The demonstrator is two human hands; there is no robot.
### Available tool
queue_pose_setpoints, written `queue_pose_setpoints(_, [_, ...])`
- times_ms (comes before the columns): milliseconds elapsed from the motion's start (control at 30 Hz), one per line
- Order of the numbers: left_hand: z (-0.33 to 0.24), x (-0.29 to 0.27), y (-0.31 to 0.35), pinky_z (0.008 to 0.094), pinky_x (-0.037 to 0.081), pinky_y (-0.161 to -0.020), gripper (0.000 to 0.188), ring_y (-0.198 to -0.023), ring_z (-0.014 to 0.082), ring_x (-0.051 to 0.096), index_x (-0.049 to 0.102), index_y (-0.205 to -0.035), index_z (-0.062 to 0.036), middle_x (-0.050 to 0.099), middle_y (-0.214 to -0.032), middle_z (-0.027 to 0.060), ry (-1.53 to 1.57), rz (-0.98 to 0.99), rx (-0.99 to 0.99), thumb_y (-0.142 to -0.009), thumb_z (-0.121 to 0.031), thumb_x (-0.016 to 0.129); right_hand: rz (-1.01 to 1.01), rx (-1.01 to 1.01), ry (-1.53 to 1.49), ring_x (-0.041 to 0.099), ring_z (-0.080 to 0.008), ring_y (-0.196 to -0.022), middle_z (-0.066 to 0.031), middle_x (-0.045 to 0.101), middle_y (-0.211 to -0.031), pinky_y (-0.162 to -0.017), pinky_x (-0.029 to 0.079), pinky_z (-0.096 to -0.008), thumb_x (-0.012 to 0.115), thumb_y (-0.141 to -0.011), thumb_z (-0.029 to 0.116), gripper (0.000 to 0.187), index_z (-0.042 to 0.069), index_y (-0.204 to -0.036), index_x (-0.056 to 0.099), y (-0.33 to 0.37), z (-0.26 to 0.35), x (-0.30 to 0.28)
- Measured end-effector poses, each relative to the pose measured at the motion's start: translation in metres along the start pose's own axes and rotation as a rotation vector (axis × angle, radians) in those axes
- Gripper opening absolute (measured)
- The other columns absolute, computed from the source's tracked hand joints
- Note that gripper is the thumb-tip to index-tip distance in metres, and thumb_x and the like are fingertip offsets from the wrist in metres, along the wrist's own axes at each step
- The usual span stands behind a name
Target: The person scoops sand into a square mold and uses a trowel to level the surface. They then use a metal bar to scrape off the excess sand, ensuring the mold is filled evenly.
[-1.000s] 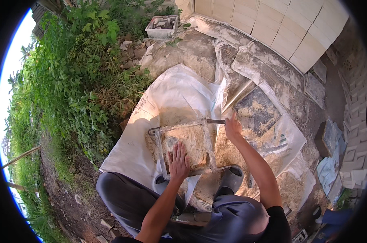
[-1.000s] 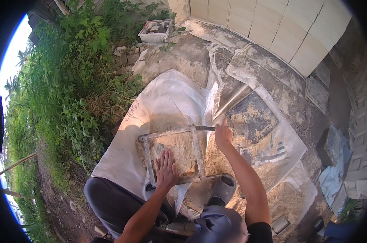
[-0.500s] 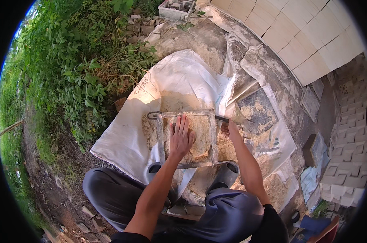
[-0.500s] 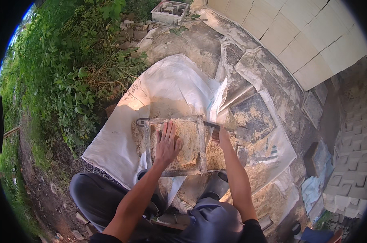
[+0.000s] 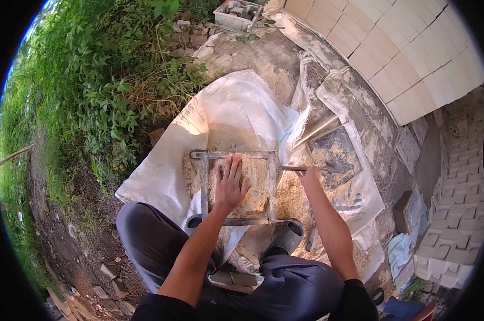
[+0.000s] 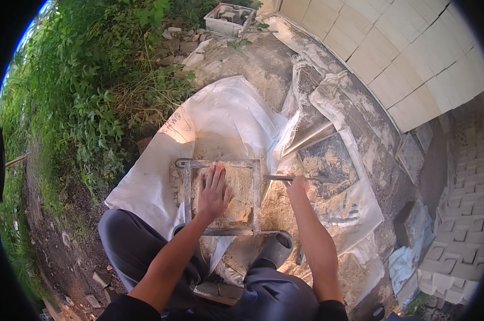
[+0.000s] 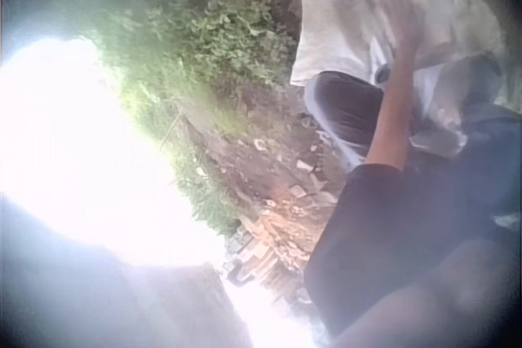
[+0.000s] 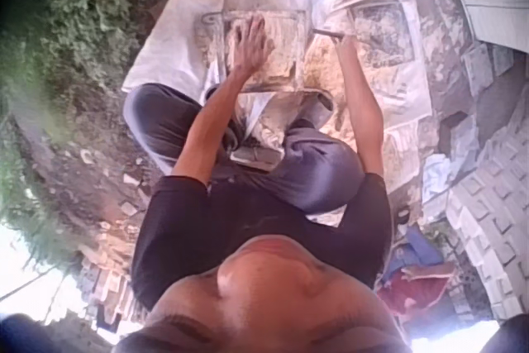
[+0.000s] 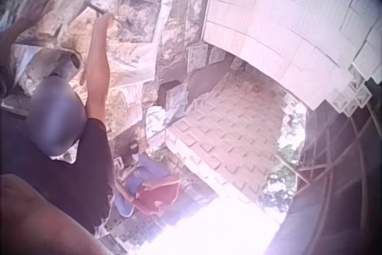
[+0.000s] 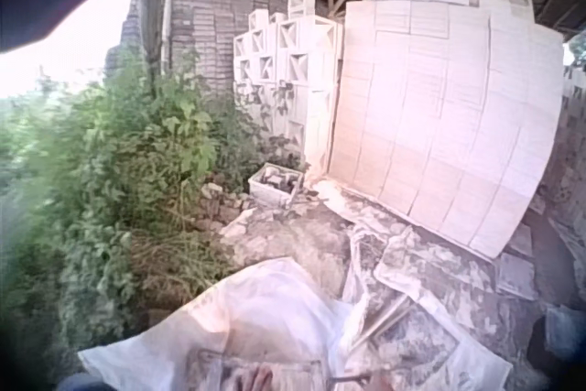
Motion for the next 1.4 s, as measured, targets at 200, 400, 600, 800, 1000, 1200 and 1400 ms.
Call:
queue_pose_setpoints(200, [0.013,0.007,0.011,0.0457,0.012,-0.11,0.057,-0.136,0.0308,0.017,0.026,-0.137,0.0033,0.019,-0.147,0.017,0.189,-0.143,-0.044,-0.091,-0.028,0.036,0.4,0.036,0.171,0.036,-0.0112,-0.041,-0.0042,0.038,-0.058,-0.039,0.035,-0.0242,0.036,-0.088,0.004,0.013,-0.001,-0.078,0.042,-0.055,0.078,-0.091])
queue_pose_setpoints(400, [0.04,-0.006,0.039,0.045,0.011,-0.111,0.061,-0.136,0.0309,0.018,0.022,-0.138,0.0038,0.02,-0.146,0.0192,0.196,-0.131,-0.23,-0.09,-0.027,0.041,0.545,0.21,0.769,0.033,-0.0081,-0.041,-0.001,0.039,-0.058,-0.038,0.027,-0.0227,0.045,-0.087,0.007,0.013,0.0,-0.077,0.046,0.128,0.132,-0.076])
queue_pose_setpoints(600, [0.025,-0.012,0.096,0.0474,0.009,-0.111,0.063,-0.137,0.0304,0.015,0.024,-0.138,0.0041,0.018,-0.147,0.0187,0.146,-0.075,-0.311,-0.089,-0.031,0.042,0.651,0.07,1.494,0.035,-0.0071,-0.047,0.0012,0.042,-0.063,-0.041,0.029,-0.0225,0.05,-0.089,0.015,0.017,-0.001,-0.085,0.052,0.293,0.129,-0.004])
queue_pose_setpoints(800, [0.022,-0.003,0.108,0.0477,0.01,-0.11,0.06,-0.137,0.0286,0.016,0.026,-0.137,0.0042,0.02,-0.147,0.0169,0.196,-0.04,-0.113,-0.091,-0.032,0.039,0.881,0.264,1.632,0.042,-0.0083,-0.053,-0.0001,0.046,-0.069,-0.046,0.036,-0.0234,0.049,-0.091,0.019,0.02,0.0,-0.087,0.052,0.311,0.053,0.031])
queue_pose_setpoints(1000, [0.032,-0.018,0.104,0.0477,0.008,-0.111,0.056,-0.137,0.0278,0.017,0.026,-0.138,0.0016,0.022,-0.146,0.0152,0.152,-0.043,-0.07,-0.092,-0.028,0.037,0.995,0.216,1.54,0.052,-0.0126,-0.064,-0.0045,0.052,-0.077,-0.066,0.049,-0.0287,0.051,-0.091,0.021,0.021,0.001,-0.097,0.051,0.363,0.05,0.049])
queue_pose_setpoints(1200, [0.034,-0.008,0.099,0.0501,0.007,-0.11,0.054,-0.137,0.0275,0.018,0.029,-0.139,-0.0037,0.023,-0.147,0.0116,0.108,0.006,-0.037,-0.091,-0.029,0.036,1.137,-0.644,1.381,0.053,-0.0136,-0.071,-0.0038,0.055,-0.083,-0.059,0.043,-0.0302,0.059,-0.086,0.041,0.038,0.003,-0.088,0.058,0.355,0.056,0.061])
queue_pose_setpoints(1400, [0.026,-0.008,0.098,0.0524,0.012,-0.108,0.052,-0.136,0.028,0.02,0.035,-0.135,-0.0033,0.024,-0.146,0.0123,0.004,0.018,0.004,-0.091,-0.03,0.039,1.008,-0.639,0.85,0.049,-0.0109,-0.062,-0.0032,0.052,-0.082,-0.06,0.038,-0.0268,0.06,-0.084,0.045,0.046,0.001,-0.074,0.057,0.321,0.013,0.075])
Point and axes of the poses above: each hand's wrist, its own y-axis away from the middle knuckle, its own x-axis out of the palm, z = x × y, the point moved 5 cm from there along -y, towards the middle knuckle
